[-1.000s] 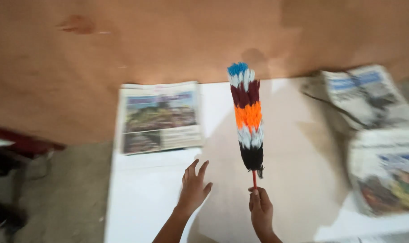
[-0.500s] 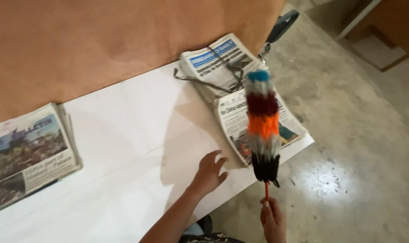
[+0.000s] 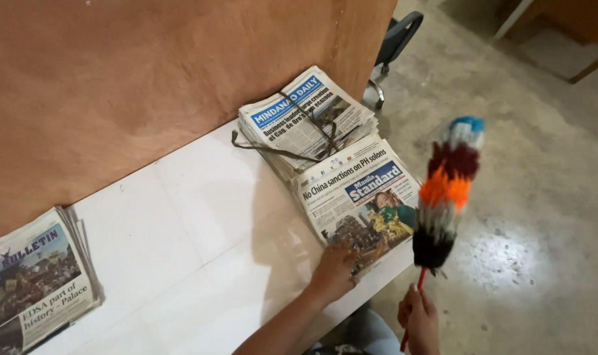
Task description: Dusting every page of multiple newspapers using a colorful duster.
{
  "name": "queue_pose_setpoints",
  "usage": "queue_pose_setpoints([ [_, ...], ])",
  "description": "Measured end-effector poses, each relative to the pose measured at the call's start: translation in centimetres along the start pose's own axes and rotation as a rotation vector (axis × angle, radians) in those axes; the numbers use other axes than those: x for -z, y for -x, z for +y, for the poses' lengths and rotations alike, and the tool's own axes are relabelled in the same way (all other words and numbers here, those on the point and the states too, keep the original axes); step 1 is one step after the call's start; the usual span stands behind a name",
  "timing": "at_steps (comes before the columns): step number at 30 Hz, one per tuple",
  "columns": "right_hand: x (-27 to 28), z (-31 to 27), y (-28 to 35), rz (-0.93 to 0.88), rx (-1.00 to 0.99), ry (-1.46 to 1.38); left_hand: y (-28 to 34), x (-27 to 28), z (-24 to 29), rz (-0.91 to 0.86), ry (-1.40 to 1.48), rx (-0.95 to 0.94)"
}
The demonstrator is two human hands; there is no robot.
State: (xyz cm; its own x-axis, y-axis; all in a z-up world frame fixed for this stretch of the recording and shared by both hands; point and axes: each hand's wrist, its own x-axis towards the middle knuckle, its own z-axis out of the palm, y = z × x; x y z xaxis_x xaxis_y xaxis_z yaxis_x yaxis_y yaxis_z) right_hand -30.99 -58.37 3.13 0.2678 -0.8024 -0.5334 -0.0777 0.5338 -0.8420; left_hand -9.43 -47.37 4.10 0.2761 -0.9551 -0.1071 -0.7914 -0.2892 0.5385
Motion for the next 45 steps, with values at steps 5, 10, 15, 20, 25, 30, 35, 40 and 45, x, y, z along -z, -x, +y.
queue_pose_setpoints([
  [5, 0.6, -3.2, -10.1, -0.165, -0.183, 0.014, -5.8, -7.7, -2.7, 0.084, -0.245, -0.011],
  [10, 2.1, -11.3, -18.6, -0.269, -0.222, 0.305, -8.7, -6.6, -0.2, 0.046, -0.233, 0.229],
  [15, 3.3, -16.0, -25.2, -0.32, 0.041, 0.587, -10.9, -7.7, 3.5, -0.064, -0.084, 0.491],
  [20, 3.0, -18.2, -24.2, -0.396, 0.285, 0.952, -12.8, -12.7, 2.2, 0.007, -0.36, 0.483],
  [25, 2.4, -17.4, -25.0, -0.483, 0.455, 1.064, -10.4, -5.3, 5.0, 0.3, -0.415, 0.484],
  [30, 0.4, -17.2, -24.3, -0.565, 0.629, 0.944, -6.5, 1.2, 9.5, 0.311, -0.394, 0.652],
  [35, -1.9, -17.5, -22.2, -0.586, 0.347, 0.799, -3.2, 2.2, 10.9, 0.476, 0.231, 0.961],
  [40, -1.2, -13.2, -21.8, -0.647, 0.531, 1.047, 2.2, -3.3, 6.3, 0.471, 0.553, 1.112],
  [45, -3.5, -6.7, -17.6, -0.726, 0.557, 1.099, 10.0, -6.1, 1.4, 0.966, 0.665, 1.229],
])
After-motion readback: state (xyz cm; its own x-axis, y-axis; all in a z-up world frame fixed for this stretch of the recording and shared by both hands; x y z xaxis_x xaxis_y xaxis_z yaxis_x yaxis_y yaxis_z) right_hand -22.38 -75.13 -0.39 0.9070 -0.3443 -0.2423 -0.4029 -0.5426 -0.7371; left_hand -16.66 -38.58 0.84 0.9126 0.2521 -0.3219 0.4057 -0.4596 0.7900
